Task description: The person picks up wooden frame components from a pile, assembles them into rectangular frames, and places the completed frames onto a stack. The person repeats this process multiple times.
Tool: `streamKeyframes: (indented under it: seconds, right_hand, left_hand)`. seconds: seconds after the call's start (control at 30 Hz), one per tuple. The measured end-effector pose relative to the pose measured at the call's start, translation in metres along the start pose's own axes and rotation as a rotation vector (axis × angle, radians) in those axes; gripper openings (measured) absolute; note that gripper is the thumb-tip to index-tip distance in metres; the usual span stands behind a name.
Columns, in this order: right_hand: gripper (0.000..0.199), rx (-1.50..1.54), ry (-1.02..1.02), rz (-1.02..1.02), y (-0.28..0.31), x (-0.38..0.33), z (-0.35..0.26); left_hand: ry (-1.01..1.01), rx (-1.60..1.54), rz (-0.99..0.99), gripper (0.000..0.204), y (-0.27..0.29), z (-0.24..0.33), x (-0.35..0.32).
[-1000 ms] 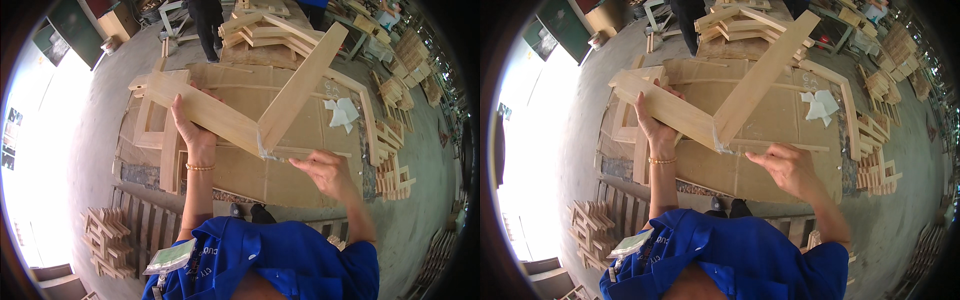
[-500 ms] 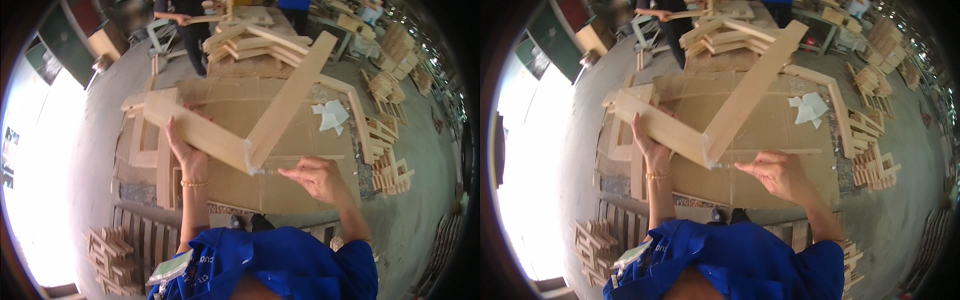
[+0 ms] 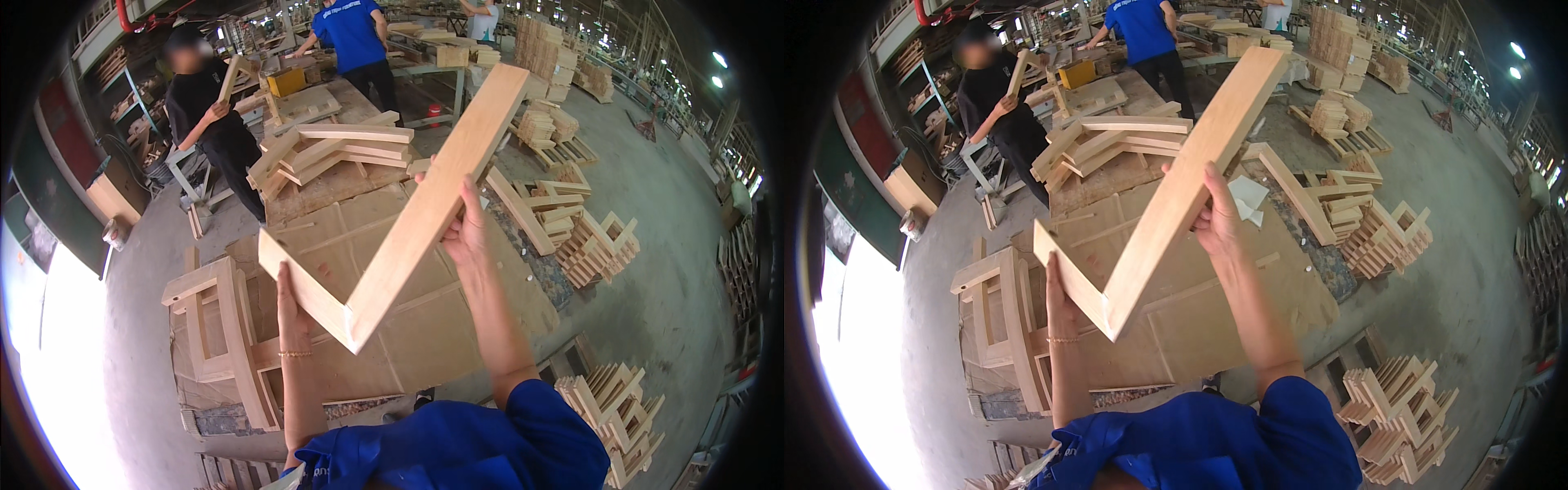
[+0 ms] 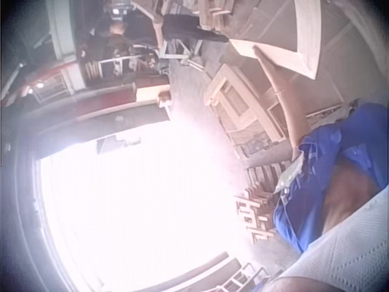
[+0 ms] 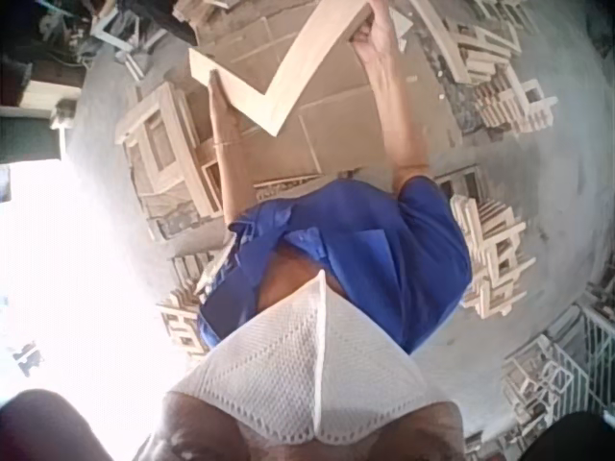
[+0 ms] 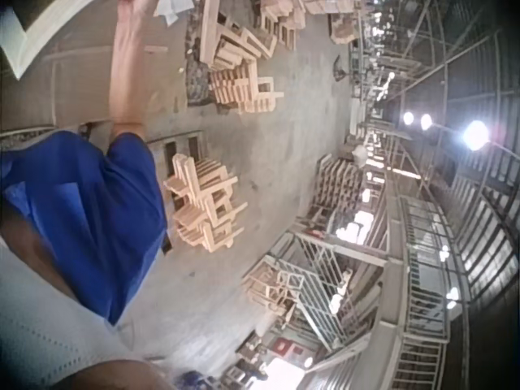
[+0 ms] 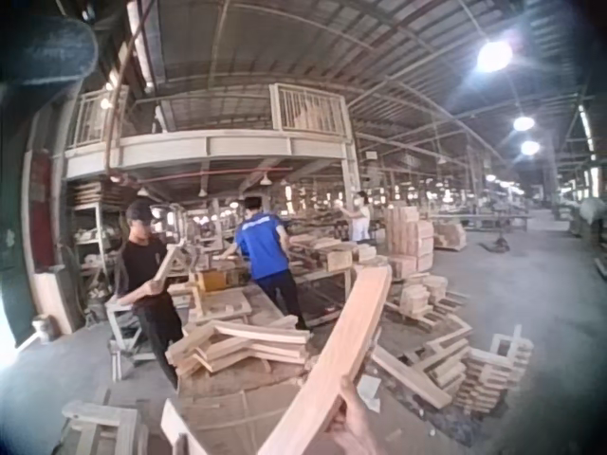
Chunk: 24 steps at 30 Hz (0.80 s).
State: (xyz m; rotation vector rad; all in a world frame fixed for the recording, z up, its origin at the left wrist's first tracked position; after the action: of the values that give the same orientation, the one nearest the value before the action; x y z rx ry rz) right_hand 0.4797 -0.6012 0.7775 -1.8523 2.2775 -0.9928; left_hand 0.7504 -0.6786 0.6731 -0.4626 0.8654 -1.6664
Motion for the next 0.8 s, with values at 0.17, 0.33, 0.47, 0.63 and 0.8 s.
streamKeyframes:
  seconds: [0.17, 0.33, 0.47, 0.63, 0.8]
  right_hand:
    - [0.061, -0.062, 0.115, 0.135, -0.043, 0.005, -0.001]
    - [0.062, -0.517, 0.291, -0.153, -0.114, -0.002, 0.005]
    - [0.068, -0.737, 0.226, -0.427, -0.118, -0.003, -0.007]
    - [0.04, -0.826, 0.071, -0.435, -0.041, -0.047, -0.035]
    - [0.038, -1.008, -0.034, -0.519, -0.005, -0.102, -0.016]
  left_hand:
    - [-0.634, 1.005, -0.349, 0.076, -0.088, 0.023, -0.045]
    - [-0.661, 0.955, -0.357, 0.057, -0.115, 0.003, -0.047]
    - [-0.778, 0.405, -0.141, 0.046, -0.076, -0.001, -0.029]
    - [-0.471, 0.025, 0.052, 0.051, -0.049, 0.031, -0.023]
    - [-0.3, -0.176, 0.012, 0.053, -0.012, 0.035, -0.016]
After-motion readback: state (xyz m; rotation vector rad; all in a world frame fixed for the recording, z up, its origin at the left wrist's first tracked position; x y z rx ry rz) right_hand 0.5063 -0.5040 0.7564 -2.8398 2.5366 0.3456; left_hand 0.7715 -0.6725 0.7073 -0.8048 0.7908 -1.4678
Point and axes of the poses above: each hand's wrist, its own x-axis towards the middle knuckle, its own y-axis out of the back of the hand, z = x × y, the point moved 1 cm from there along x, towards the middle knuckle, and after that the axes turned 7 degrees about -x, right-handed, at the moved point
